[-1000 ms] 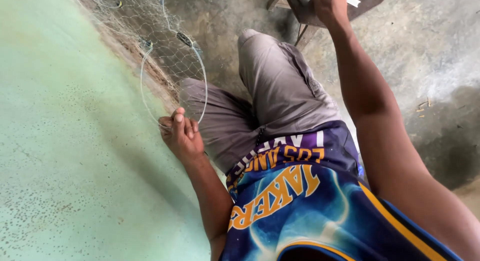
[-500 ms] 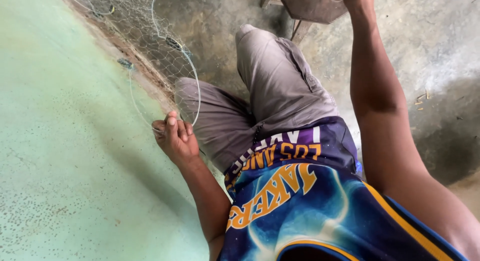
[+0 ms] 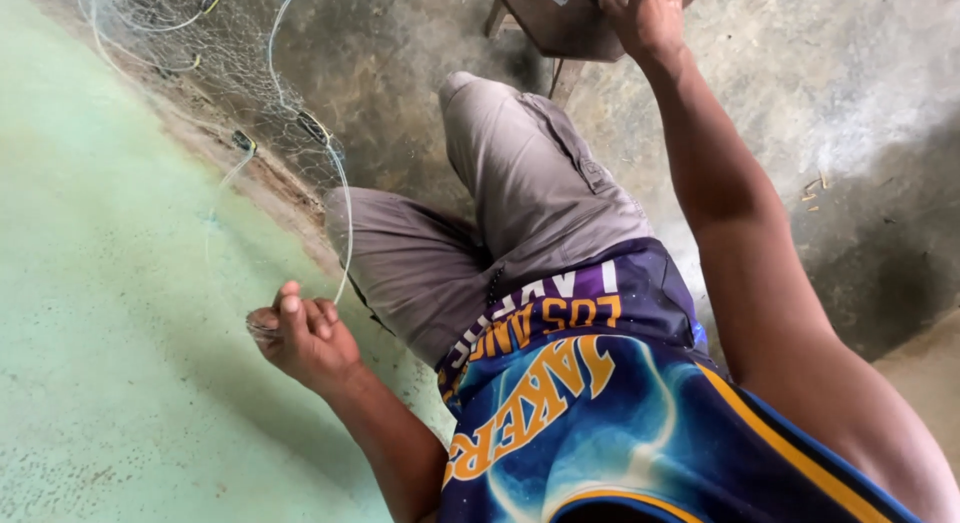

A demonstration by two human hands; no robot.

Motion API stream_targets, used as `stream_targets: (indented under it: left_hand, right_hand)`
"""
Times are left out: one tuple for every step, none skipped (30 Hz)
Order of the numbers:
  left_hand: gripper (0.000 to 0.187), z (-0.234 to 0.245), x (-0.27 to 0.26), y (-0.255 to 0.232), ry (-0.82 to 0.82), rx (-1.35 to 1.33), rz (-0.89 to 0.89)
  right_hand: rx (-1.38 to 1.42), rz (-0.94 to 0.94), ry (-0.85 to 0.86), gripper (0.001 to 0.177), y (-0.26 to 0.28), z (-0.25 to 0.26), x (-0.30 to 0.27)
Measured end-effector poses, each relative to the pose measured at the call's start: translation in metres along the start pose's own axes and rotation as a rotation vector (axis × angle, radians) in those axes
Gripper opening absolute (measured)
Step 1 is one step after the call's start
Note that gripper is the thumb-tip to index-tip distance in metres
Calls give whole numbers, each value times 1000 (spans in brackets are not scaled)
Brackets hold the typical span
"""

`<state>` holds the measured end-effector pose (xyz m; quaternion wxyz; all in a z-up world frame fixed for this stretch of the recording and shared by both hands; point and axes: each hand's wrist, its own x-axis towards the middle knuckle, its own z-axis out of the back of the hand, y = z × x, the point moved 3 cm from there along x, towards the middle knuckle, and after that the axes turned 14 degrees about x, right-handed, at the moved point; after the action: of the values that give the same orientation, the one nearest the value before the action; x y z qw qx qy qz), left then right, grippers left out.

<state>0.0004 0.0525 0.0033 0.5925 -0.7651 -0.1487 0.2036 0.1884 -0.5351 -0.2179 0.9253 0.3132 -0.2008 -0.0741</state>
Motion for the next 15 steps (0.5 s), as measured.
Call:
stream_targets:
  left_hand:
    - [30, 1, -1, -5, -67, 48, 8]
    - [30, 2, -1, -5, -79, 50, 0]
    - [30, 1, -1, -5, -46, 31, -17]
    - [30, 1, -1, -6, -15, 9, -34]
    - [30, -1, -3, -8, -27, 9, -43]
    - [31, -5, -4, -8, -19, -8, -37]
    - [31, -9, -5, -9, -10, -25, -31]
    - [31, -9, -4, -7, -24, -33, -41]
    - [30, -9, -3, -5, -13, -42, -47]
    - [29, -8, -4, -3, 2, -49, -45]
    - [29, -4, -5, -5, -8, -55, -47]
    - [29, -6, -3, -3, -30, -37, -5]
    - [29, -8, -2, -2, -51, -19, 37]
    - [29, -14, 2, -1, -47, -33, 34]
    - [33, -20, 5, 0, -11, -56, 27]
  right_hand:
    - [-84, -21, 106, 26, -5, -12, -2]
    - [-74, -13, 112, 26, -18, -18, -2]
    - [-163, 136, 56, 17, -26, -22, -1]
    - [-250, 289, -1, 20, -33, -27, -1]
    - [-240, 299, 2, 20, -36, -26, 2]
    - [-55, 123, -29, 15, -44, -23, 9]
    - [129, -54, -57, 11, -52, -20, 15]
    - [135, -36, -53, 11, -15, 5, 22]
    - [396, -76, 3, 15, 20, 29, 27]
    - [651, -125, 65, 21, 54, 55, 26]
    - [650, -117, 73, 21, 82, 67, 24]
    - [735, -94, 163, 31, 109, 84, 25]
    - [818, -71, 255, 43, 136, 101, 24]
    - [811, -59, 250, 43, 158, 114, 24]
    - [882, -60, 361, 40, 182, 125, 21]
